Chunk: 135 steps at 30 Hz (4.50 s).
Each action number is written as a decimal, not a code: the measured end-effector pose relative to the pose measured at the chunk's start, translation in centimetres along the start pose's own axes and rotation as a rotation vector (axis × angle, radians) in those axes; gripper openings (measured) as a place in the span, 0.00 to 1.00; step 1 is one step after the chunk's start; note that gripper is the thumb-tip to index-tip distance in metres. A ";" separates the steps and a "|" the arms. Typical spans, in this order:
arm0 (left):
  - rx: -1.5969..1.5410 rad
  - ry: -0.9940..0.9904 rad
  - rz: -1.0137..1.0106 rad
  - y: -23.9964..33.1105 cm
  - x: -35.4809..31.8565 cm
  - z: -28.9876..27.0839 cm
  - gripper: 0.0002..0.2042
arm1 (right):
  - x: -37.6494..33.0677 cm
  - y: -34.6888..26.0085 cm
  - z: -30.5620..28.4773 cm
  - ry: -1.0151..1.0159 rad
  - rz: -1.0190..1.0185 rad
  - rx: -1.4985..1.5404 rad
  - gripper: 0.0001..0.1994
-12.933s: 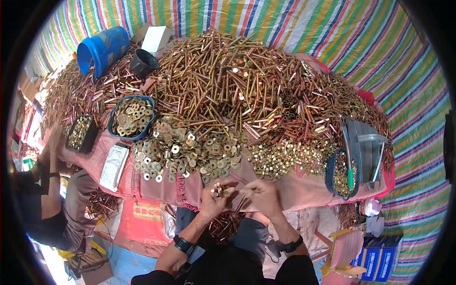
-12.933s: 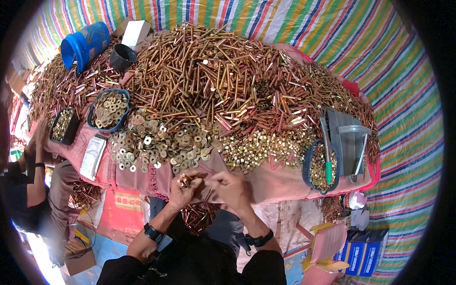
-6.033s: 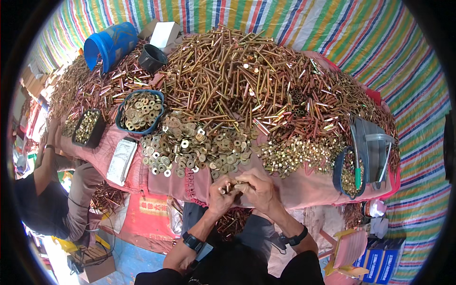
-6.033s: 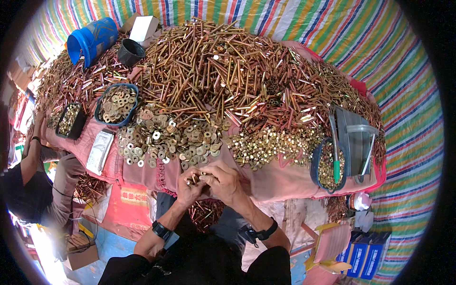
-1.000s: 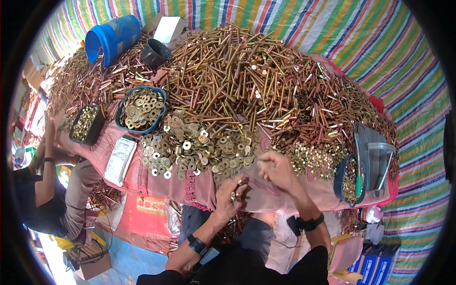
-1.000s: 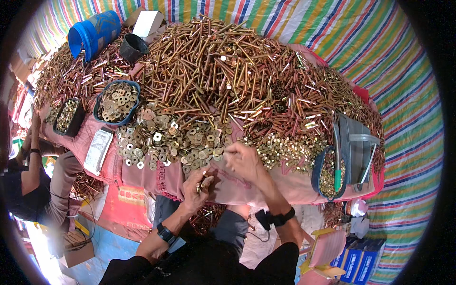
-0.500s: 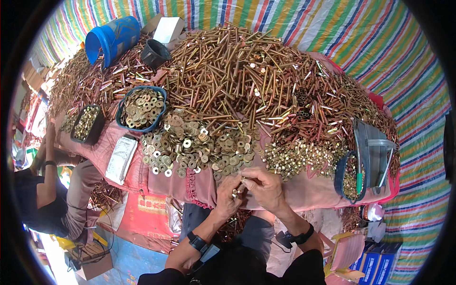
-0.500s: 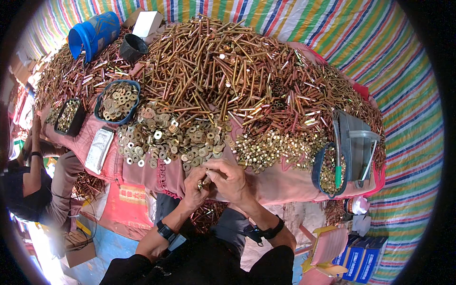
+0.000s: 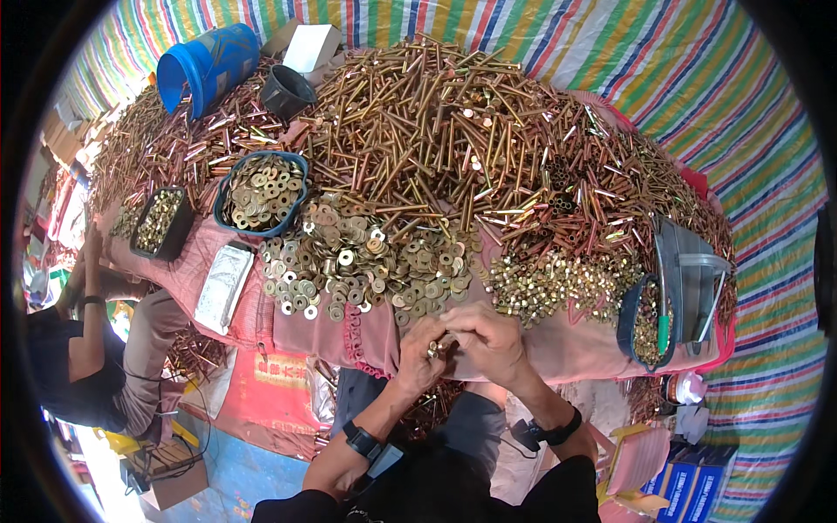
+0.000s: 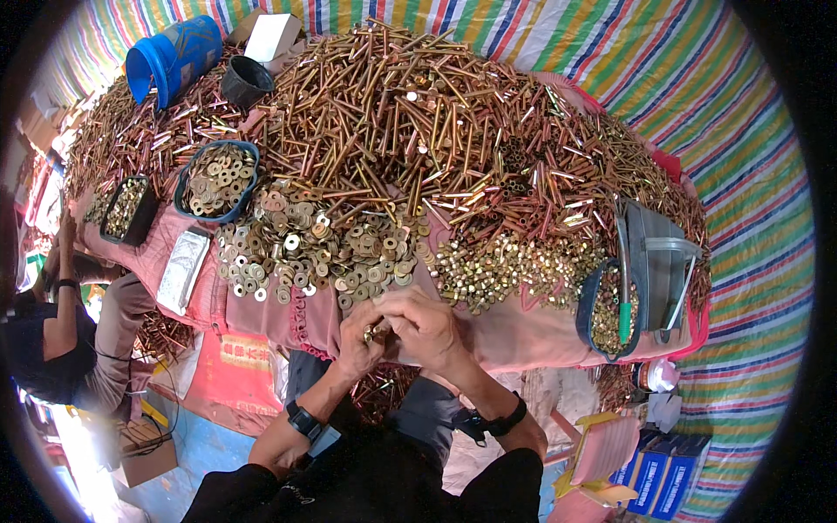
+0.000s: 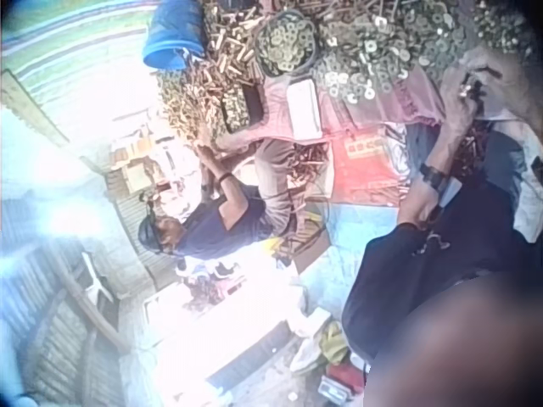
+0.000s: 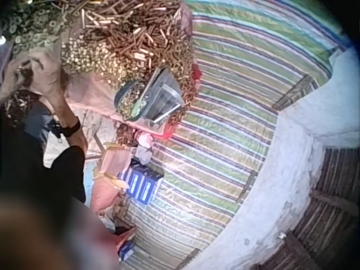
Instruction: The person sorts through large piles of copper tubing, brass fittings, and circular metal washers on a table, picking up individual pieces and moving them to different areas of the workspace.
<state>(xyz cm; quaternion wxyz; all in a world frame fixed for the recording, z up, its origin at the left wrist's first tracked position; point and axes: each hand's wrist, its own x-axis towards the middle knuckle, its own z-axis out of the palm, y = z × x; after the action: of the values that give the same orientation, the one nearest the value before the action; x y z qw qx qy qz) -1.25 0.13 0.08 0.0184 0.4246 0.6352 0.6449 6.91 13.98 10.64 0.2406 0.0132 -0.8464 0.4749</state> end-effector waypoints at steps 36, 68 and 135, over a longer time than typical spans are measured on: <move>-0.092 -0.150 -0.142 0.8 0.4 -1.1 0.15 | -1.3 -0.7 0.0 0.073 0.023 -0.178 0.16; -0.204 -0.033 -0.368 2.6 1.2 -0.8 0.27 | 7.8 12.9 -4.6 -0.052 0.341 -0.808 0.09; 0.117 0.083 0.005 0.9 0.7 0.3 0.28 | 0.9 -1.1 0.6 0.052 -0.198 -0.436 0.17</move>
<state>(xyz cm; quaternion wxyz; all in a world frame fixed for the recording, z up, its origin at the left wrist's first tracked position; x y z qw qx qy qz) -1.12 0.60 1.13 -0.0346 0.3995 0.6710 0.6237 6.15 13.09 11.62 0.3049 0.0317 -0.9170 0.2553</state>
